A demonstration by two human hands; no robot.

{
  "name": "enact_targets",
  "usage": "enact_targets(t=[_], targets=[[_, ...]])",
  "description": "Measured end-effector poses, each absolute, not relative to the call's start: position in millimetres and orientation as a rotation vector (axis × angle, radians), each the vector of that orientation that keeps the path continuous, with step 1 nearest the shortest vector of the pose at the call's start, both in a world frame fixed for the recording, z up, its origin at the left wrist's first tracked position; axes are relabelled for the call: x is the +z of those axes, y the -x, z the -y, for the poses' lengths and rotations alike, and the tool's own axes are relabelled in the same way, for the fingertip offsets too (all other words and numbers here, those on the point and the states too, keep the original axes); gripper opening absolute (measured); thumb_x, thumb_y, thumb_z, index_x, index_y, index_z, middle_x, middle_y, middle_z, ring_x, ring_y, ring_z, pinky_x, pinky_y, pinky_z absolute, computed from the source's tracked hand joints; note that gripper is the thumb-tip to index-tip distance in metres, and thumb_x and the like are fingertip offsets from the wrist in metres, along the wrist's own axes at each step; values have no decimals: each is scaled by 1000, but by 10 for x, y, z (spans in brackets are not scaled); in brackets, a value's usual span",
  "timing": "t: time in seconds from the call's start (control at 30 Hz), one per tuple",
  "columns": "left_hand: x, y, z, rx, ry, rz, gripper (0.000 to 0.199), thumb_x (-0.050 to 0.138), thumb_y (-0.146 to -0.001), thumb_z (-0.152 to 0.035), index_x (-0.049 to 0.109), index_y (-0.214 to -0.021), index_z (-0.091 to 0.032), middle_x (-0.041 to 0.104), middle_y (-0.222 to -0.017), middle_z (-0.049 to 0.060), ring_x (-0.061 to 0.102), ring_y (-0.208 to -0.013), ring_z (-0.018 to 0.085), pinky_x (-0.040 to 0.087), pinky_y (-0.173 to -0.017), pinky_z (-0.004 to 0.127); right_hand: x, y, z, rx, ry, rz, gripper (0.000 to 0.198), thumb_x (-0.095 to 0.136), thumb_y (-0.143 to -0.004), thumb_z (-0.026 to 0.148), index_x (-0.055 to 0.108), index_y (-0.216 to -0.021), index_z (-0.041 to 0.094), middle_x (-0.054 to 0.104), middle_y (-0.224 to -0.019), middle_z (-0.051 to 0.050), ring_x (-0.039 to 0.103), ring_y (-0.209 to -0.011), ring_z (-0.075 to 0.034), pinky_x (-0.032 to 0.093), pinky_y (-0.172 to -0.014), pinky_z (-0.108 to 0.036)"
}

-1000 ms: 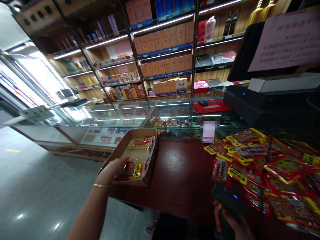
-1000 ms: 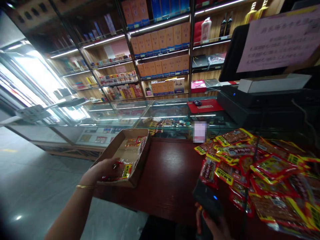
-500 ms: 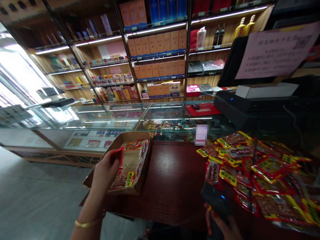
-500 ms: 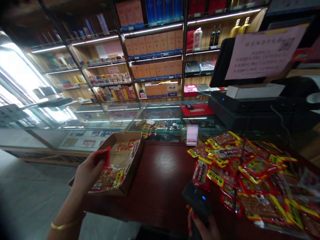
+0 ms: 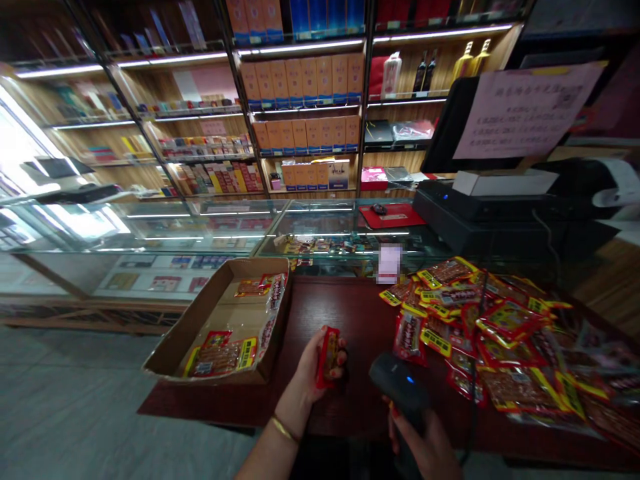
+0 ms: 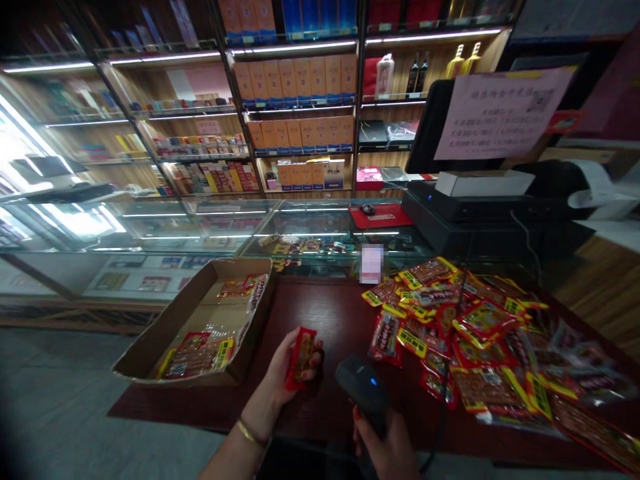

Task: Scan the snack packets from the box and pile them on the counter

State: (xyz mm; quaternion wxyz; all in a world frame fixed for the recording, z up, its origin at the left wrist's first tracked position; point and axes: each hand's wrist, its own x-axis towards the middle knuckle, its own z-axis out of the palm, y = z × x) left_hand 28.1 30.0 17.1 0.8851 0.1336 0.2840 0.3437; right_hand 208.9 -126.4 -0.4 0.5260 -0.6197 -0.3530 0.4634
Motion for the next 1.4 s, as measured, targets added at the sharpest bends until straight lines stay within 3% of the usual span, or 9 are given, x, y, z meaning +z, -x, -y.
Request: enact_targets(t=[0.1, 0.23, 0.37, 0.47, 0.6, 0.97, 1.17, 1.3, 1.4], targets=[[164, -213, -316, 681, -284, -588, 38, 64, -88, -49, 67, -97, -12, 71, -92, 10, 60, -61, 12, 35, -39, 17, 129, -2056, 1335, 1055, 1631, 1027, 58, 65, -76, 77, 64, -59, 22, 66, -49, -3, 62, -50, -20, 47, -57, -32], [111, -208, -318, 722, -328, -556, 37, 64, -88, -44, 69, -105, -12, 74, -101, 14, 64, -64, 15, 42, -44, 20, 261, -2101, 1376, 1097, 1669, 1151, 56, 57, -84, 75, 65, -65, 23, 67, -51, -2, 65, -51, -21, 47, -57, -31], [91, -224, -291, 808, -367, -486, 47, 64, -81, -23, 64, -127, -16, 69, -130, 15, 71, -102, 25, 59, -77, 33, 340, -2167, 1424, 1191, 1636, 1154, 58, 53, -86, 76, 67, -70, 22, 67, -54, -2, 65, -53, -19, 49, -58, -30], [123, -253, -285, 928, -375, -518, 59, 64, -82, -16, 56, -140, -22, 59, -147, 10, 62, -126, 26, 54, -100, 39, 376, -2147, 1474, 1223, 1653, 1134, 58, 55, -84, 76, 67, -71, 21, 68, -55, -2, 65, -52, -19, 48, -57, -30], [168, -311, -278, 1076, -459, -617, 60, 65, -92, -27, 46, -148, -35, 52, -154, 6, 55, -136, 26, 49, -108, 44, 373, -2049, 1494, 1274, 1605, 969, 59, 56, -82, 77, 70, -85, 20, 65, -58, 2, 62, -49, -17, 47, -54, -28], [109, -359, -300, 1046, -492, -641, 67, 67, -92, -34, 38, -153, -37, 50, -155, 12, 51, -139, 34, 38, -114, 60, 253, -2117, 1513, 1219, 1763, 1049, 57, 50, -86, 77, 60, -67, 25, 66, -53, -1, 65, -55, -20, 48, -60, -30], [195, -342, -299, 1033, -481, -590, 66, 64, -93, -25, 39, -153, -35, 56, -150, 9, 58, -132, 30, 46, -110, 55, 282, -2090, 1467, 1188, 1777, 1070, 55, 51, -86, 76, 57, -65, 25, 64, -54, 1, 64, -53, -19, 48, -59, -30], [177, -314, -318, 937, -448, -601, 56, 63, -89, -24, 52, -144, -23, 65, -139, 13, 68, -116, 30, 55, -99, 47, 287, -2074, 1406, 1184, 1655, 948, 54, 58, -85, 73, 60, -65, 23, 62, -54, 2, 61, -48, -17, 46, -54, -29], [133, -397, -356, 918, -476, -710, 40, 67, -83, -23, 67, -122, -13, 76, -112, 14, 75, -89, 25, 59, -83, 38, 294, -2119, 1396, 1207, 1464, 770, 53, 66, -80, 72, 67, -76, 19, 62, -53, 3, 58, -46, -14, 43, -51, -27]])
